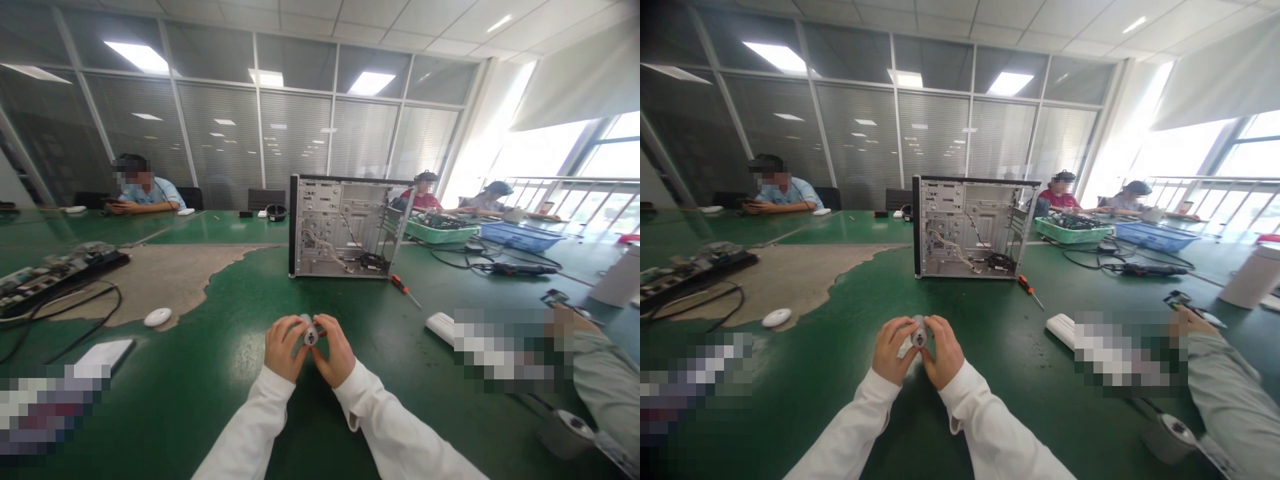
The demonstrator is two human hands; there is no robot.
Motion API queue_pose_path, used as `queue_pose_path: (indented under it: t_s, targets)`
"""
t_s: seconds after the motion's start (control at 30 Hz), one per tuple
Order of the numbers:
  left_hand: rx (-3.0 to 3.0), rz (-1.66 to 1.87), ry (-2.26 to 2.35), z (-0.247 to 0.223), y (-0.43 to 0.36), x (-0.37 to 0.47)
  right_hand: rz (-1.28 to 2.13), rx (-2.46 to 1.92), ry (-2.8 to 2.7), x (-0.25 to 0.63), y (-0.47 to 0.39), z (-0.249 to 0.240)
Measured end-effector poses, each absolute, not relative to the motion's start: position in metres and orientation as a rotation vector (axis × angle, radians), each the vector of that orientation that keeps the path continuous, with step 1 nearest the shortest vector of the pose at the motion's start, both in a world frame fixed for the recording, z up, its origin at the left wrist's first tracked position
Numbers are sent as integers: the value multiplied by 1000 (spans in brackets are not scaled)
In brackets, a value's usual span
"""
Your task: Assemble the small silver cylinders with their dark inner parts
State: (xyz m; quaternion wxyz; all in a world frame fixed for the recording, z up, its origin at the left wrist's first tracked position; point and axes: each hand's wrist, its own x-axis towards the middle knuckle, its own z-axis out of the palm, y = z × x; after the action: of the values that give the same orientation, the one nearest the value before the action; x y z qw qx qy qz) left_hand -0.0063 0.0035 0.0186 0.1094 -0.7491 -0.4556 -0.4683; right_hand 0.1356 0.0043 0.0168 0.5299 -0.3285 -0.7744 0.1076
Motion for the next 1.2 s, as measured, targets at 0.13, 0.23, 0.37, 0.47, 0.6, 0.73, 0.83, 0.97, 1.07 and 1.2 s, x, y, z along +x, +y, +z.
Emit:
queue_pose_path:
  t_s: [0.13,0.23,0.37,0.47,0.6,0.73,0.83,0.97,1.07,1.2]
  targets:
    - [-2114,-1399,-1343,19,3,-8,297,-748,-1821,136,-3,22]
    - [-2067,-1406,-1365,20,2,-9,317,-711,-1807,136,-8,27]
    - [-2085,-1425,-1347,20,2,-10,342,-695,-1794,136,-11,31]
    - [-2116,-1483,-1357,21,2,-8,364,-701,-1780,136,-10,31]
    - [-2204,-1548,-1473,24,2,-5,362,-723,-1779,136,-9,30]
    - [-2230,-1576,-1682,20,7,-6,370,-748,-1785,136,-7,30]
    - [-2281,-1557,-1838,12,14,-9,353,-765,-1791,136,-5,29]
    - [-2462,-1501,-1946,4,20,-11,322,-797,-1804,137,-1,26]
    - [-2556,-1496,-1961,3,20,-10,327,-839,-1803,137,1,25]
    - [-2597,-1502,-1946,4,19,-9,337,-886,-1782,138,4,25]
